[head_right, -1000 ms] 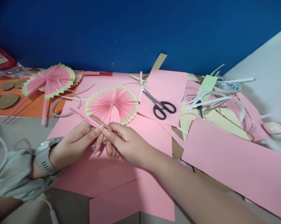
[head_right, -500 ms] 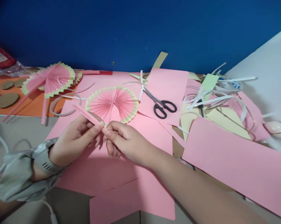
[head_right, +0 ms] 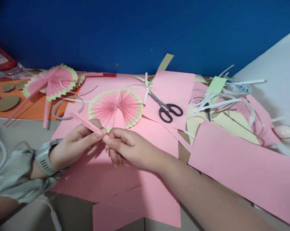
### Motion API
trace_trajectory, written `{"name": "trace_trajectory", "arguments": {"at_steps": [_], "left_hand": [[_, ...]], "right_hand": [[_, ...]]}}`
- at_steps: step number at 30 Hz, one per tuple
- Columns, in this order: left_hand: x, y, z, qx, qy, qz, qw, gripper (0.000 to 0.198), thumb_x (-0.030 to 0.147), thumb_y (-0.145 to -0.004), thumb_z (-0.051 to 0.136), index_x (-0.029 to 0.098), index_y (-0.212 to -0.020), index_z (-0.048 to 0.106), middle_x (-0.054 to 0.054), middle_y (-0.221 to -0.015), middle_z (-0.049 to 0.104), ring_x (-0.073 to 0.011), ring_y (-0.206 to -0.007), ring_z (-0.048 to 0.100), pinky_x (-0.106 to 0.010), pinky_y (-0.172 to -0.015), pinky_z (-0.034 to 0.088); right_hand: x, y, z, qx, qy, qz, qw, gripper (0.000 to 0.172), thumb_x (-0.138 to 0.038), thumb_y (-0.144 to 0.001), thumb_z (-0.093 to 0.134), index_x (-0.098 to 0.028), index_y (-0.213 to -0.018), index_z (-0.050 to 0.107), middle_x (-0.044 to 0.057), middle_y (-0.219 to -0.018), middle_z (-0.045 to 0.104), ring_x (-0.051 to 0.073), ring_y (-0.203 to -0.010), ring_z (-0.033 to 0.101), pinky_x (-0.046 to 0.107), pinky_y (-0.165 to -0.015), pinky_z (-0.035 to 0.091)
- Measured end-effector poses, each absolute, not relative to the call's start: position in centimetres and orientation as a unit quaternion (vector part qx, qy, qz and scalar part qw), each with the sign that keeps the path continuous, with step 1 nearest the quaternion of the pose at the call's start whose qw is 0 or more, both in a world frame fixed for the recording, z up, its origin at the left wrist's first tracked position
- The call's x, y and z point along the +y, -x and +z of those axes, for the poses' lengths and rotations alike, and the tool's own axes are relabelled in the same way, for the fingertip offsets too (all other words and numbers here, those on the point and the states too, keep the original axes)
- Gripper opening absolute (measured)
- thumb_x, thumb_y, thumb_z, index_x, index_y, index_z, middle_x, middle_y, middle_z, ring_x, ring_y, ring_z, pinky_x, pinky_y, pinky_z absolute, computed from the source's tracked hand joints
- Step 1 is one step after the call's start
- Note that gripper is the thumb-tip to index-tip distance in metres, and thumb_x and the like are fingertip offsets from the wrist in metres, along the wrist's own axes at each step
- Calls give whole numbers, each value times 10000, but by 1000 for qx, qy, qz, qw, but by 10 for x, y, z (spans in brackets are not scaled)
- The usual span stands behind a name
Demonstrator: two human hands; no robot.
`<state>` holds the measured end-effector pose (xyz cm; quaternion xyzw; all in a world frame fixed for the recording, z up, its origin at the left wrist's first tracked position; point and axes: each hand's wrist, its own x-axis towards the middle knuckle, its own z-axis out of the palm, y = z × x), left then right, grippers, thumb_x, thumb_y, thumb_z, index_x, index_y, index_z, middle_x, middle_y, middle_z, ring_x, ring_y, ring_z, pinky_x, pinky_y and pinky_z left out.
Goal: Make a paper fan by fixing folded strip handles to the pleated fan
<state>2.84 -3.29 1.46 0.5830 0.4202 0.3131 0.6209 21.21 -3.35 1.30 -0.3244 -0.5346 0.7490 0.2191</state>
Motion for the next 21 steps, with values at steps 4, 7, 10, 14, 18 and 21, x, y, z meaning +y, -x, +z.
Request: {"name": "trace_trajectory", "arguments": {"at_steps": [4, 7, 10, 14, 18, 21], "left_hand": [[-33, -29, 13, 416, -572, 316, 632, 340, 431, -887, 517, 169, -671, 518, 64, -438, 433, -67, -392, 404, -185, -417, 357], [-35, -30, 14, 421, -580, 317, 621, 420, 439, -912, 471, 163, -596, 499, 51, -414, 440, -60, -393, 414, -183, -435, 360], [-36, -31, 14, 445, -563, 314, 622, 492, 464, -911, 460, 165, -520, 445, 54, -375, 385, -46, -359, 352, -172, -390, 297], [-37, -29, 14, 446, -541, 307, 644, 526, 477, -902, 464, 166, -481, 419, 51, -355, 355, -44, -346, 319, -175, -379, 263], [-34, -30, 15, 452, -512, 312, 660, 553, 521, -874, 482, 165, -456, 413, 54, -349, 324, -39, -334, 280, -186, -372, 224], [-33, -31, 16, 461, -495, 309, 669, 575, 581, -842, 492, 169, -447, 424, 57, -333, 297, -46, -329, 262, -200, -372, 210]], "right_hand": [[-34, -212, 12, -525, 317, 756, 229, 324, -420, -950, 465, -187, -726, 444, -54, -505, 513, 100, -504, 478, 247, -578, 387], [-34, -212, 11, -518, 316, 761, 231, 314, -404, -960, 451, -189, -731, 442, -54, -509, 513, 99, -500, 470, 252, -584, 386], [-34, -212, 11, -519, 314, 761, 229, 297, -390, -959, 459, -189, -742, 453, -50, -513, 519, 102, -504, 470, 253, -586, 382], [-34, -212, 11, -517, 315, 763, 228, 301, -392, -961, 454, -189, -738, 456, -51, -499, 516, 103, -503, 472, 254, -594, 382], [-34, -213, 12, -511, 309, 770, 226, 291, -379, -963, 457, -191, -742, 455, -57, -495, 514, 101, -497, 470, 269, -623, 394], [-34, -213, 12, -511, 305, 771, 226, 287, -377, -961, 464, -191, -743, 457, -56, -493, 513, 103, -502, 471, 272, -630, 394]]}}
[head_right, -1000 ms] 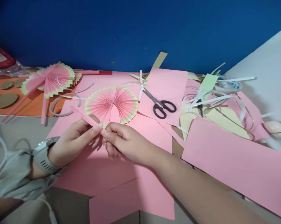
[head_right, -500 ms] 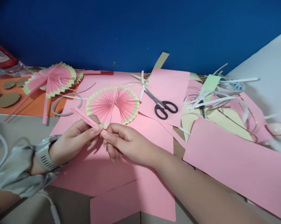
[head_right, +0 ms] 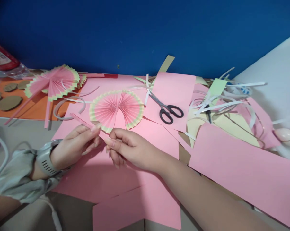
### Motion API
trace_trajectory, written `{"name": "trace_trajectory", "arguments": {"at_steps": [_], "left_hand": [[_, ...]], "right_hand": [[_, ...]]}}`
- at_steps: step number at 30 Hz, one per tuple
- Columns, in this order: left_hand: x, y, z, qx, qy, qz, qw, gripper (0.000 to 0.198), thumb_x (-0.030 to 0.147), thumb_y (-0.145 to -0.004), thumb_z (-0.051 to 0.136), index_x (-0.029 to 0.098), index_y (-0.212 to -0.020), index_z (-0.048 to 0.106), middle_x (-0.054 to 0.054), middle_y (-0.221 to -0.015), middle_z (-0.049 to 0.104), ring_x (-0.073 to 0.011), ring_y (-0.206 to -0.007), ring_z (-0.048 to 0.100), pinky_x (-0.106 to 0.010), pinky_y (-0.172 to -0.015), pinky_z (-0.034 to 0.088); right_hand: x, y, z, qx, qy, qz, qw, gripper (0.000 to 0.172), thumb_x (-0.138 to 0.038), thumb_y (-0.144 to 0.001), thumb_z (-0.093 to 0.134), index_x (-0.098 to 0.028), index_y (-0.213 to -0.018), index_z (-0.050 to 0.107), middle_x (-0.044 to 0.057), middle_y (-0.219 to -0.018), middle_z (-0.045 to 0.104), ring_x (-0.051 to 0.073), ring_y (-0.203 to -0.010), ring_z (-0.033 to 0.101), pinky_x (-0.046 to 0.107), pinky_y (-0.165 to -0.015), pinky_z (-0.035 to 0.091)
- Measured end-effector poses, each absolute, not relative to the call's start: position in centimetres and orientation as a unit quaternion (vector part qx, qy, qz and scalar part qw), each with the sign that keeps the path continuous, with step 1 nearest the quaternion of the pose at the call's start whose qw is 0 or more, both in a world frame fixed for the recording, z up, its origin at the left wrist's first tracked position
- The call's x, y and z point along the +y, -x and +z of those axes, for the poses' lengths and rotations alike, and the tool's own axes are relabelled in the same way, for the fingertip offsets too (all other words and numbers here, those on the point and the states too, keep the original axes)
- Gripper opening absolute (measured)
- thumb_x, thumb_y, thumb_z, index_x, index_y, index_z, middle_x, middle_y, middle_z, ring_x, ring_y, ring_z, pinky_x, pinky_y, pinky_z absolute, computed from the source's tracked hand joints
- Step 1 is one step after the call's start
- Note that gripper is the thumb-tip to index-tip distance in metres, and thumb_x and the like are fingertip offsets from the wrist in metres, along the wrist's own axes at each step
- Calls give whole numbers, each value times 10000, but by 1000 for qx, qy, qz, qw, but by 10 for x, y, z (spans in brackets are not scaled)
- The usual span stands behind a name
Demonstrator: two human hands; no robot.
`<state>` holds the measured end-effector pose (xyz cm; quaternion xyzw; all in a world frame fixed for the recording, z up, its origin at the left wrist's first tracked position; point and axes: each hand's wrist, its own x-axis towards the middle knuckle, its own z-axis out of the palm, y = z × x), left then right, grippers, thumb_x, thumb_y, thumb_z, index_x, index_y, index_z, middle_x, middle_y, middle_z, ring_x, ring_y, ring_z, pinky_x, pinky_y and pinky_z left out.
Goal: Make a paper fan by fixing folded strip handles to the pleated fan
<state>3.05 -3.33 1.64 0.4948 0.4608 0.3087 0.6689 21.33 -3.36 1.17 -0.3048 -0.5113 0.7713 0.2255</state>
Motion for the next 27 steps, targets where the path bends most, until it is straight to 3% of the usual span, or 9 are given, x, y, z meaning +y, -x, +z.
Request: {"name": "trace_trajectory", "arguments": {"at_steps": [6, 9, 12, 18, 27], "left_hand": [[-35, -28, 12, 443, -519, 325, 655, 569, 570, -900, 395, 167, -508, 482, 48, -342, 323, -74, -348, 329, -222, -411, 297], [-37, -28, 7, 405, -537, 433, 600, 408, 528, -911, 425, 172, -789, 583, 33, -531, 456, -85, -459, 394, -215, -459, 353], [-38, -30, 5, 403, -543, 513, 529, 274, 440, -924, 469, 211, -1038, 567, 22, -716, 476, -78, -543, 402, -192, -486, 378], [-35, -35, 12, 402, -570, 524, 488, 232, 379, -913, 516, 165, -828, 542, 42, -631, 481, -44, -442, 438, -163, -404, 378], [-33, -37, 15, 479, -549, 476, 492, 256, 332, -933, 484, 199, -721, 437, 80, -470, 405, -62, -392, 374, -171, -394, 360]], "right_hand": [[-33, -215, 8, -502, 294, 781, 228, 274, -363, -959, 469, -189, -748, 464, -54, -488, 520, 103, -492, 472, 264, -604, 391], [-32, -215, 7, -494, 283, 788, 235, 266, -336, -964, 461, -186, -746, 473, -55, -486, 519, 99, -480, 473, 257, -586, 384], [-32, -215, 8, -492, 285, 788, 238, 263, -306, -970, 448, -184, -739, 478, -56, -480, 516, 95, -465, 471, 246, -555, 371], [-32, -214, 9, -493, 301, 782, 233, 279, -337, -966, 458, -188, -731, 472, -54, -481, 513, 99, -486, 479, 244, -548, 365], [-33, -214, 10, -510, 311, 766, 236, 287, -350, -971, 453, -191, -734, 470, -65, -492, 517, 86, -484, 465, 264, -617, 388]]}}
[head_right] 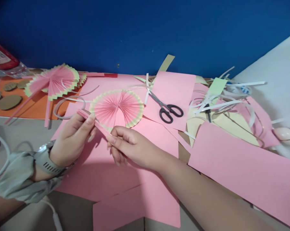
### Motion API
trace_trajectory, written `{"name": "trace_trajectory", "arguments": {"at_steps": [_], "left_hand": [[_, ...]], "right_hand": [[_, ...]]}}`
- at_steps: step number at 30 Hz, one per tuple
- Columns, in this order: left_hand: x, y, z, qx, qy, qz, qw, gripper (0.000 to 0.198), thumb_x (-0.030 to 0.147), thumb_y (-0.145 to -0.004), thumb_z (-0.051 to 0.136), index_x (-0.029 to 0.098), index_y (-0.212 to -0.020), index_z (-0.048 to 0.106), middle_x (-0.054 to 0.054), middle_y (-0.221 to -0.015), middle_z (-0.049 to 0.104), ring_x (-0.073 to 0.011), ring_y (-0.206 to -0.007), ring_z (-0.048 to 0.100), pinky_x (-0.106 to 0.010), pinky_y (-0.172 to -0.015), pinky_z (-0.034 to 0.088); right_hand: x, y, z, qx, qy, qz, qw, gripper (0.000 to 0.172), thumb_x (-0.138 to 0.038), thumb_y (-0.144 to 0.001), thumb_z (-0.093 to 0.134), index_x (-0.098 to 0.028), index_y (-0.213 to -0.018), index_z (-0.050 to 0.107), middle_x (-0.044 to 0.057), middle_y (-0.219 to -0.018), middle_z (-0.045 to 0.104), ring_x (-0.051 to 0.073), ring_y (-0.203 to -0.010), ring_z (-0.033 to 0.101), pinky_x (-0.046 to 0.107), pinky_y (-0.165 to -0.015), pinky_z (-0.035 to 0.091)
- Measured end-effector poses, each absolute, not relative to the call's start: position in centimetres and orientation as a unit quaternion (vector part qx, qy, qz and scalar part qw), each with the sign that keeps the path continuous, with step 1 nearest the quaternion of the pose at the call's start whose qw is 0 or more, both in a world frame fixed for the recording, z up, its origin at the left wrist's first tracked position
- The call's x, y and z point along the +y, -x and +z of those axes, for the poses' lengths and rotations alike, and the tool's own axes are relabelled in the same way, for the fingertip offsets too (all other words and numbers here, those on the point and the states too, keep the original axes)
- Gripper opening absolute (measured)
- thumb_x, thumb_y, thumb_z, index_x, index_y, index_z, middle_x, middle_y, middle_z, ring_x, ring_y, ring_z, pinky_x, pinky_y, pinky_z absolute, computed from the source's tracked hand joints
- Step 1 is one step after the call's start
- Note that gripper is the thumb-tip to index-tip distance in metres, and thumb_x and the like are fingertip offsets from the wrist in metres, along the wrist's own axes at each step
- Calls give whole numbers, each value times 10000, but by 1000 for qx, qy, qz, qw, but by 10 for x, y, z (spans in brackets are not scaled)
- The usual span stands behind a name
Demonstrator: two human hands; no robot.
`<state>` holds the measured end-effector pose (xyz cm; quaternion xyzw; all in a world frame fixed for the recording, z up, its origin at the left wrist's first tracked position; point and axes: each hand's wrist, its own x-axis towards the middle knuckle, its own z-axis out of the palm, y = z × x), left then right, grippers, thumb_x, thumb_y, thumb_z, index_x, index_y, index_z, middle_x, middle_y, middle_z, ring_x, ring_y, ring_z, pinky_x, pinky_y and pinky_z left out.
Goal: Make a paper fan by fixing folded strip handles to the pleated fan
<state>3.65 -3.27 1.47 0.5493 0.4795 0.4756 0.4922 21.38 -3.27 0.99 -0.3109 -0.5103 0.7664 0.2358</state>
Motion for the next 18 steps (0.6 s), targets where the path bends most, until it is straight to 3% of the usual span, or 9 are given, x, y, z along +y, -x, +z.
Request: {"name": "trace_trajectory", "arguments": {"at_steps": [10, 18], "left_hand": [[-30, -33, 13, 475, -557, 472, 491, 300, 394, -871, 571, 183, -685, 465, 71, -519, 421, -56, -439, 348, -182, -398, 299], [-31, -33, 11, 467, -493, 486, 550, 287, 362, -872, 570, 187, -664, 479, 81, -470, 384, -51, -380, 321, -171, -358, 288]], "right_hand": [[-33, -214, 10, -512, 311, 769, 223, 276, -334, -977, 444, -189, -743, 472, -63, -496, 515, 90, -504, 466, 291, -689, 412], [-33, -214, 10, -505, 308, 775, 222, 279, -341, -971, 453, -184, -740, 469, -60, -491, 516, 90, -496, 473, 262, -624, 403]]}}
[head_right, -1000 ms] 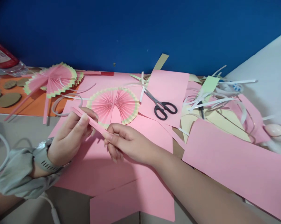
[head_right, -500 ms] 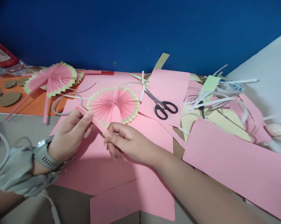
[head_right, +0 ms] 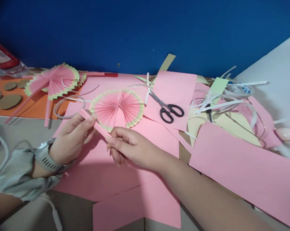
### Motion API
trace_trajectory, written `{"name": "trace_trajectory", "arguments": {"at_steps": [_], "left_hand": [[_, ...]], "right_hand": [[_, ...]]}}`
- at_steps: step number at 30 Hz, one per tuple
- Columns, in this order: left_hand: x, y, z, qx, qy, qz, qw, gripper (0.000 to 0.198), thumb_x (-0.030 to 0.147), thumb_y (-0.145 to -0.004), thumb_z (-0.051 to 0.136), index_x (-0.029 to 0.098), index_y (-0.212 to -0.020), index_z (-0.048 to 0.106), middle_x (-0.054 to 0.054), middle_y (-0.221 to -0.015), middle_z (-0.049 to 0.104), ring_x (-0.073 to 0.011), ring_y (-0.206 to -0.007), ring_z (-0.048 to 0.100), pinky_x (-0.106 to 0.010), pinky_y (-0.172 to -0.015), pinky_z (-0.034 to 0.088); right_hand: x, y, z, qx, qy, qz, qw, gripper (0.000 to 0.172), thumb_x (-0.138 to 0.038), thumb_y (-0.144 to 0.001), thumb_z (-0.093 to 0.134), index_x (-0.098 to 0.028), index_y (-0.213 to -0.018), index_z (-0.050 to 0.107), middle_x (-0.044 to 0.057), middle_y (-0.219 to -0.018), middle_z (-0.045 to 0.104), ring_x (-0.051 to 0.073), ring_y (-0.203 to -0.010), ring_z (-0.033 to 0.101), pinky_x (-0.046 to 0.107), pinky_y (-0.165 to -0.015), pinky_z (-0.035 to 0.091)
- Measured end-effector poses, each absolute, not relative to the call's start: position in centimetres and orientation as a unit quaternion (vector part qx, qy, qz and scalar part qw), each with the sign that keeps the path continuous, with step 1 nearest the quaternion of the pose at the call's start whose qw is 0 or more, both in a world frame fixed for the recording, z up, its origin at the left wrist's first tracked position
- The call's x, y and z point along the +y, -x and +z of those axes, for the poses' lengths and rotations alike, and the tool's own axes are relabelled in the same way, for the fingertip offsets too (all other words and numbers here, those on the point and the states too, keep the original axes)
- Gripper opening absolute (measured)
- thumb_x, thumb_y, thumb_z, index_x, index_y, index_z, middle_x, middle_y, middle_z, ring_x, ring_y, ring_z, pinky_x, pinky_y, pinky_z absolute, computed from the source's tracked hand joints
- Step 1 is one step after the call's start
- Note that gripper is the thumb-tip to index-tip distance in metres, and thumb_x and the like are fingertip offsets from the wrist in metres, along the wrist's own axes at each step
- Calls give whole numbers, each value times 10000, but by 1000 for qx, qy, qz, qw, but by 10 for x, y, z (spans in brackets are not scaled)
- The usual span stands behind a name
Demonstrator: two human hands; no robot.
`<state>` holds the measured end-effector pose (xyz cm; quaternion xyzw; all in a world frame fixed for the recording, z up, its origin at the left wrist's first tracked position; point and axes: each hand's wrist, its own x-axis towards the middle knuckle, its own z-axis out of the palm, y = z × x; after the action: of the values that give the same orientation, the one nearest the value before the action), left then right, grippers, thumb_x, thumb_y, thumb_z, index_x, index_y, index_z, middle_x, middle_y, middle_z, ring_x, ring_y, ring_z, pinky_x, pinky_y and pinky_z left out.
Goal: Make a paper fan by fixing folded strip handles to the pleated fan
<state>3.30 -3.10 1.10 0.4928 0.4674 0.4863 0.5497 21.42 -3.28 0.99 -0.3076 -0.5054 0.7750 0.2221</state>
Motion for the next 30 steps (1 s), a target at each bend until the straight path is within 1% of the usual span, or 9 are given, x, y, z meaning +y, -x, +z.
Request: {"name": "trace_trajectory", "arguments": {"at_steps": [2, 4, 9, 12, 15, 21, 30], "left_hand": [[-32, -33, 11, 473, -494, 486, 544, 363, 404, -904, 501, 188, -612, 477, 66, -424, 378, -67, -364, 338, -190, -354, 305], [-32, -32, 12, 481, -492, 496, 530, 414, 422, -921, 462, 189, -579, 470, 54, -414, 375, -72, -365, 334, -201, -355, 298], [-28, -33, 10, 450, -467, 536, 541, 341, 330, -917, 515, 182, -622, 431, 62, -530, 312, -60, -446, 277, -191, -417, 262], [-26, -32, 9, 445, -463, 531, 552, 319, 330, -909, 530, 182, -640, 442, 64, -545, 307, -62, -456, 269, -191, -424, 256], [-27, -31, 9, 450, -465, 527, 552, 295, 336, -895, 551, 188, -661, 450, 68, -527, 334, -63, -448, 275, -192, -421, 257], [-27, -32, 9, 451, -465, 511, 565, 319, 341, -886, 563, 182, -651, 417, 78, -504, 338, -49, -431, 267, -183, -407, 229], [-25, -29, 8, 439, -459, 513, 578, 323, 366, -854, 608, 193, -654, 422, 83, -494, 332, -51, -423, 260, -193, -402, 224]], "right_hand": [[-32, -214, 10, -502, 307, 777, 223, 283, -346, -969, 453, -182, -739, 475, -59, -483, 515, 87, -476, 467, 243, -579, 391], [-32, -214, 11, -498, 309, 779, 222, 291, -352, -966, 455, -176, -734, 476, -57, -476, 514, 80, -454, 457, 217, -522, 367], [-32, -214, 14, -475, 317, 793, 212, 293, -352, -956, 471, -170, -726, 471, -55, -477, 510, 62, -425, 441, 159, -411, 311], [-32, -216, 14, -470, 329, 796, 194, 293, -377, -947, 478, -176, -734, 471, -61, -474, 513, 54, -379, 394, 149, -366, 282], [-32, -216, 13, -485, 326, 788, 193, 300, -382, -950, 473, -178, -730, 467, -63, -466, 506, 59, -394, 397, 168, -400, 303], [-34, -215, 10, -497, 312, 784, 201, 296, -371, -952, 479, -182, -726, 449, -66, -477, 489, 74, -457, 425, 233, -544, 371], [-34, -214, 11, -528, 307, 763, 213, 303, -383, -949, 482, -184, -724, 448, -57, -501, 496, 93, -502, 462, 261, -603, 392]]}}
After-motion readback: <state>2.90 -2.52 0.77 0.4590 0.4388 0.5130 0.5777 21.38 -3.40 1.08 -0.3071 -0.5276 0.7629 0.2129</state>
